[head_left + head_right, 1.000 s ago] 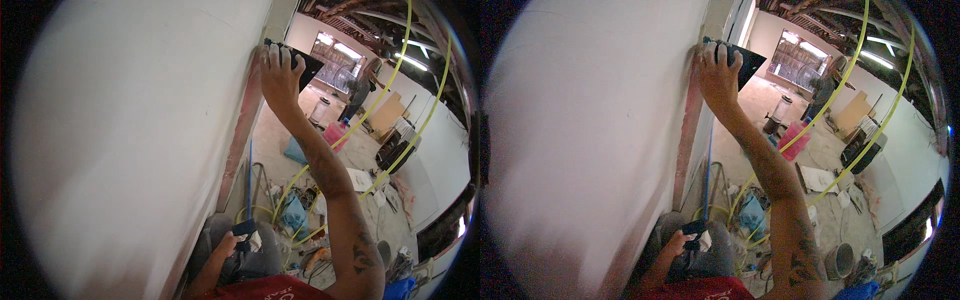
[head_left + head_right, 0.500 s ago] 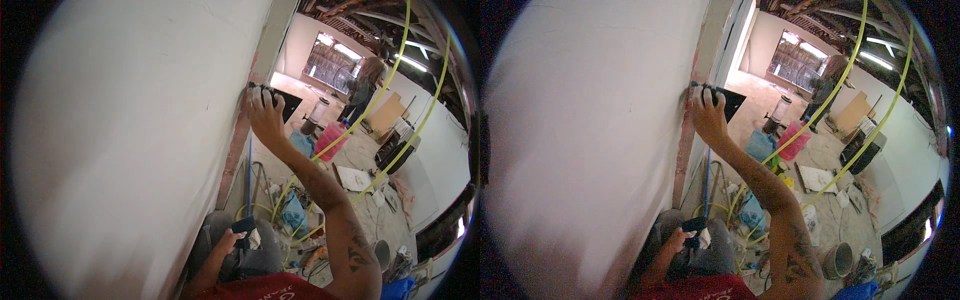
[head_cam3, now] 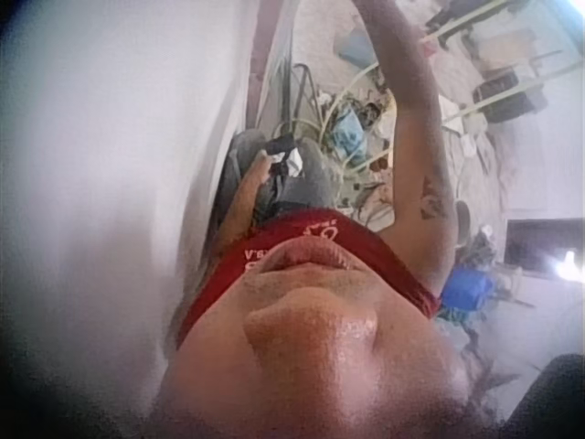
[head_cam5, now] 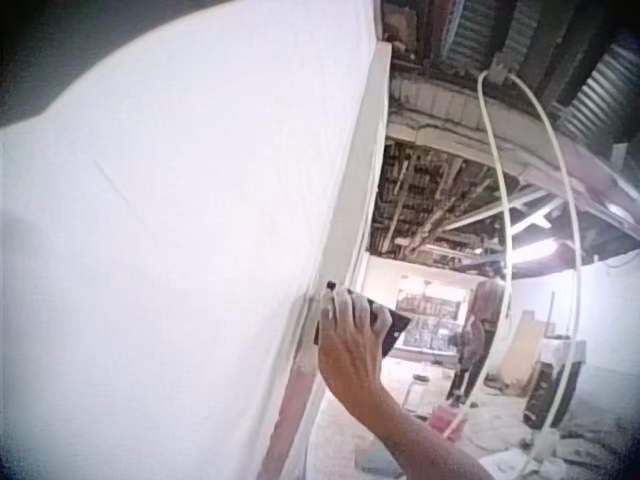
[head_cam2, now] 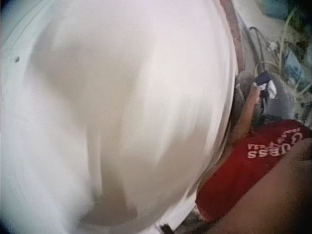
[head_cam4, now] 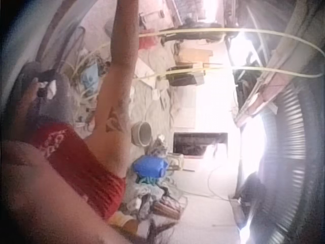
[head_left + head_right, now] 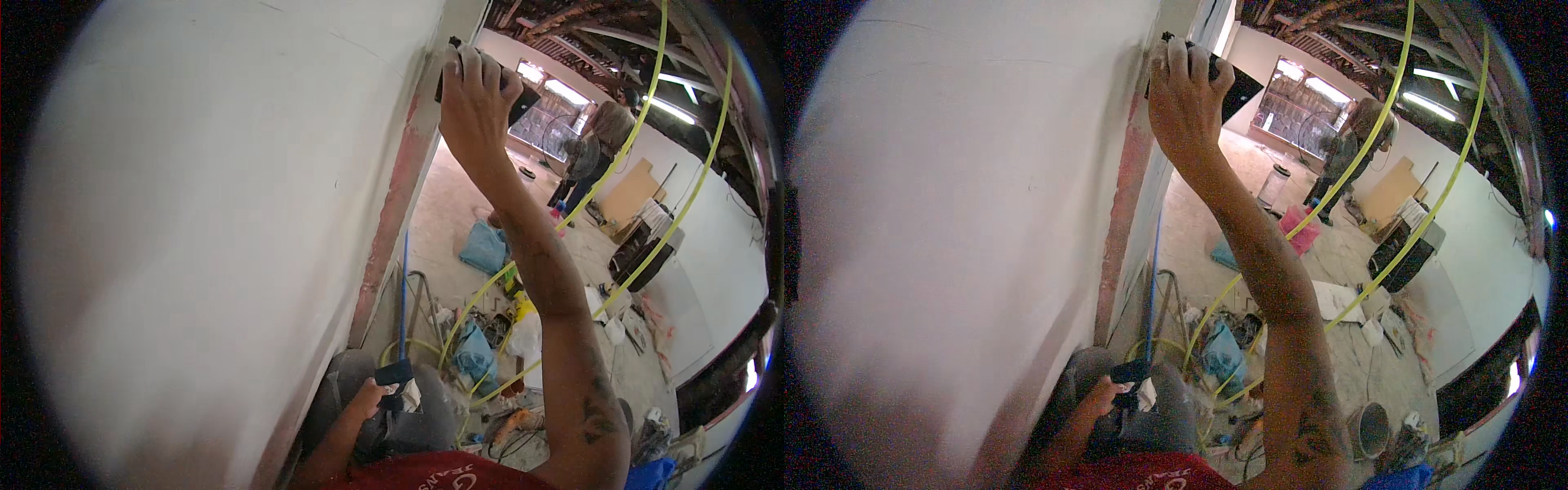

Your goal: The person applies putty along a wall corner using putty knives, repeatedly transferring the putty between the knives before spreading it onto the wall.

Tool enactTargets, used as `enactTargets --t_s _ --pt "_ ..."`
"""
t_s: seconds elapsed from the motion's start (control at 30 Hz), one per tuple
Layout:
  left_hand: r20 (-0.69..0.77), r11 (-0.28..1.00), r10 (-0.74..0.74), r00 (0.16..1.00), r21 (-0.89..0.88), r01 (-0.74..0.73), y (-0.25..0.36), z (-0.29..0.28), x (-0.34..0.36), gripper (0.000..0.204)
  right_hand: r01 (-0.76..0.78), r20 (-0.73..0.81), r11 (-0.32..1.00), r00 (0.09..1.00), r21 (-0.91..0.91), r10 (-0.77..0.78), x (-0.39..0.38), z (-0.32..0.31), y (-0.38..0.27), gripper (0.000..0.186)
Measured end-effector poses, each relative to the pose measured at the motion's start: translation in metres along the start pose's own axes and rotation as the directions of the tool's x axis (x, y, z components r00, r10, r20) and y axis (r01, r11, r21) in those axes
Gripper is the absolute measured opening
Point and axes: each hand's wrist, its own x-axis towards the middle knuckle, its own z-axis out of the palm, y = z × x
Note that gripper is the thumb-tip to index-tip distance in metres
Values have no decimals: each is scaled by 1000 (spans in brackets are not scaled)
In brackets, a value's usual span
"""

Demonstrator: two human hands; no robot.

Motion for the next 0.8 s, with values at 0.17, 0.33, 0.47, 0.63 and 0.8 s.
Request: enactTargets --t_s 0.17,0.33,0.47,0.63,0.8 --pt "14 941 159 987 300 -156 -1 -5 -3 18 35 52 998 998 -57 -32 12 15 -10 32" --pt "213 651 430 878 601 -464 -17 -18 9 21 44 36 994 999 -99 -41 8 28 -11 34" --pt "196 846 352 915 353 -401 -32 -26 25 24 71 49 993 997 -91 -66 1 36 -10 35" --pt "335 383 406 850 783 -491 -16 -20 10 36 127 55 976 991 -179 -119 -6 40 -13 20" --pt "-9 999 -7 1000 49 7 10 2 -6 17 130 86 976 989 -175 -117 -12 37 -19 22"
